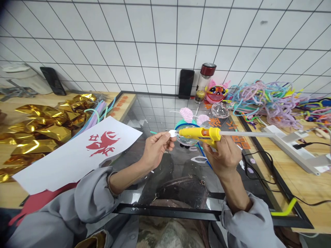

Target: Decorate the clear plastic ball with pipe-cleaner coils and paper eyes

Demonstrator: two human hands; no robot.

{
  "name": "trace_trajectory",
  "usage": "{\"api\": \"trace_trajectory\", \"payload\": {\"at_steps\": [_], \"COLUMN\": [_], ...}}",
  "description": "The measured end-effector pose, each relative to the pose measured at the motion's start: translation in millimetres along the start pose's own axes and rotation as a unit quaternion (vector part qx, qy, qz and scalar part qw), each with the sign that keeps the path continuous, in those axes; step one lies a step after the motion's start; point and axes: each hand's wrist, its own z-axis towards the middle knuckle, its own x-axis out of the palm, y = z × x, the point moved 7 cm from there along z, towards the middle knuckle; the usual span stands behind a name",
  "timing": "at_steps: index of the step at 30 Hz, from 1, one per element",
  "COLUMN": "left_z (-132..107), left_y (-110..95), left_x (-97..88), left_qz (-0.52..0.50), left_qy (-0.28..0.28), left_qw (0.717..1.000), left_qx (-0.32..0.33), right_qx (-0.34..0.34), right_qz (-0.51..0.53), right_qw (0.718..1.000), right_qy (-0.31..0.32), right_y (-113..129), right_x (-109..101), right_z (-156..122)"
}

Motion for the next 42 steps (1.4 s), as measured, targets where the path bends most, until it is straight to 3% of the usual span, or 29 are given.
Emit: {"api": "trace_trajectory", "payload": {"at_steps": [3, 7, 12, 16, 23, 30, 38, 42], "left_z": [0, 0, 0, -1, 1, 0, -1, -1], "left_y": [0, 1, 2, 0, 1, 2, 1, 1], "left_x": [0.6, 0.3, -0.1, 0.5, 0.7, -0.3, 1.1, 0.7], "left_qz": [0.002, 0.0, 0.003, 0.005, 0.0, 0.0, 0.001, 0.0], "left_qy": [0.002, 0.0, 0.0, 0.003, 0.004, 0.005, 0.011, 0.004], "left_qw": [1.0, 1.0, 1.0, 1.0, 1.0, 1.0, 1.0, 1.0], "left_qx": [0.002, 0.0, -0.004, 0.0, 0.002, -0.002, -0.002, -0.003], "right_qx": [0.018, -0.01, 0.005, 0.01, 0.106, 0.02, 0.073, 0.043], "right_qz": [0.001, 0.015, 0.003, 0.0, 0.003, 0.022, 0.011, 0.013], "right_qw": [1.0, 1.0, 1.0, 1.0, 0.994, 1.0, 0.997, 0.999], "right_qy": [-0.006, -0.024, 0.01, -0.005, -0.017, 0.009, 0.008, 0.009], "right_y": [-1, 4, 1, -1, -16, 1, -10, -5], "right_x": [-3, -4, 3, 0, 0, 4, 0, 1], "right_z": [2, 1, -1, 0, -1, -1, 0, -1]}}
